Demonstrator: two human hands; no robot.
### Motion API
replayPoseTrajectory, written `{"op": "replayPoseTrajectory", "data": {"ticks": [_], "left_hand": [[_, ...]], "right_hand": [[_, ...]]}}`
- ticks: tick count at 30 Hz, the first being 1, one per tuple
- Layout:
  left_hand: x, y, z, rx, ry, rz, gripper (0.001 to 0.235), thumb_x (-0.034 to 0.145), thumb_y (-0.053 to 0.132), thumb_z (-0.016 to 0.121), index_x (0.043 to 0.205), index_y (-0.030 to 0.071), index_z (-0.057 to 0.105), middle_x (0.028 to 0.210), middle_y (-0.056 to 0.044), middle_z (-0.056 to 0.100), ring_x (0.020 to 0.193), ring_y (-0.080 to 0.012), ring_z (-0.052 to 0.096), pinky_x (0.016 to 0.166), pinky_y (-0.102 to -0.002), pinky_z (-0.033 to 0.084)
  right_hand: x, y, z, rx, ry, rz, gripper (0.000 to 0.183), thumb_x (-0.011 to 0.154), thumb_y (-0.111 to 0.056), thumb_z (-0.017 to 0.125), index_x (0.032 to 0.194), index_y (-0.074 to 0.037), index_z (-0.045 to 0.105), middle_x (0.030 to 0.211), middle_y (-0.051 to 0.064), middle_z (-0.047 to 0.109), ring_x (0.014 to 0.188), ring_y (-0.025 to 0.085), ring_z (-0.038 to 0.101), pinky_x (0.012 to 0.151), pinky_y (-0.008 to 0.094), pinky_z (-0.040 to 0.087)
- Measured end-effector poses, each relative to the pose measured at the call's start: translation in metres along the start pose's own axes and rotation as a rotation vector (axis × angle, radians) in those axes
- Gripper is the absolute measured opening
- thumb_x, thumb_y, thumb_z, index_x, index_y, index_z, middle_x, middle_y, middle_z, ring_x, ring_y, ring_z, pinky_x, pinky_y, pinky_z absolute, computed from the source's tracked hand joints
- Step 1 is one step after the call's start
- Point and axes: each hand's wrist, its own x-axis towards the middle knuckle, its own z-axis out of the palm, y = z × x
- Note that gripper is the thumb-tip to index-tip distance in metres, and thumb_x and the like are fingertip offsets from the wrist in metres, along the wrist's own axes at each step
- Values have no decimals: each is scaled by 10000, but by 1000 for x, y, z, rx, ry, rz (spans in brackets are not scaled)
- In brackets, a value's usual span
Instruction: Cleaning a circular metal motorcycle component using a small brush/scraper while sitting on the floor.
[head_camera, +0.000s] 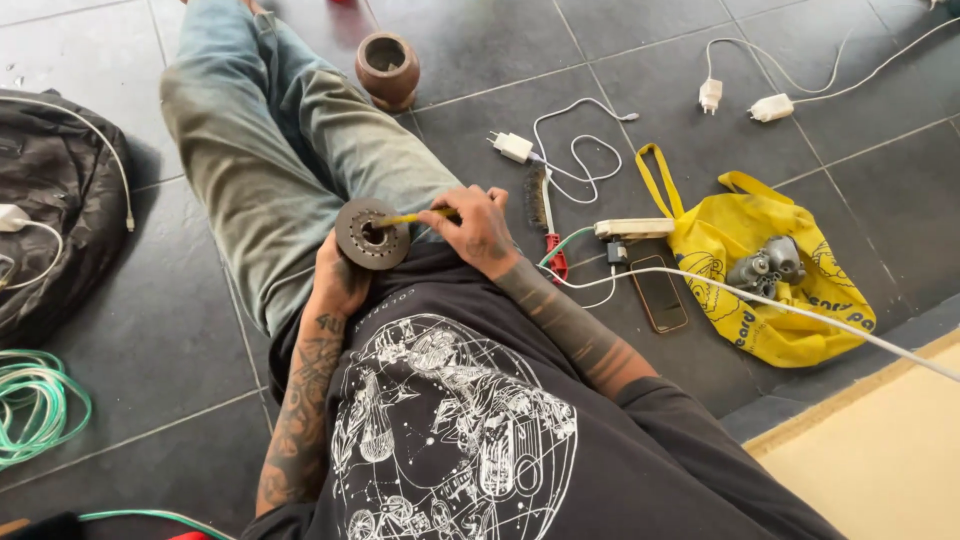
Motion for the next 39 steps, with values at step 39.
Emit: {"op": "replayPoseTrajectory", "data": {"ticks": [39], "left_hand": [[41, -17, -48, -17, -55, 19, 390, 981, 395, 661, 1189, 72, 727, 1210, -171, 714, 1208, -288, 635, 1108, -479, 444]], "right_hand": [[-3, -12, 16, 151, -40, -186, 141, 1005, -230, 777, 1090, -126, 733, 942, 116, 724, 944, 363, 702, 863, 438, 537]]}}
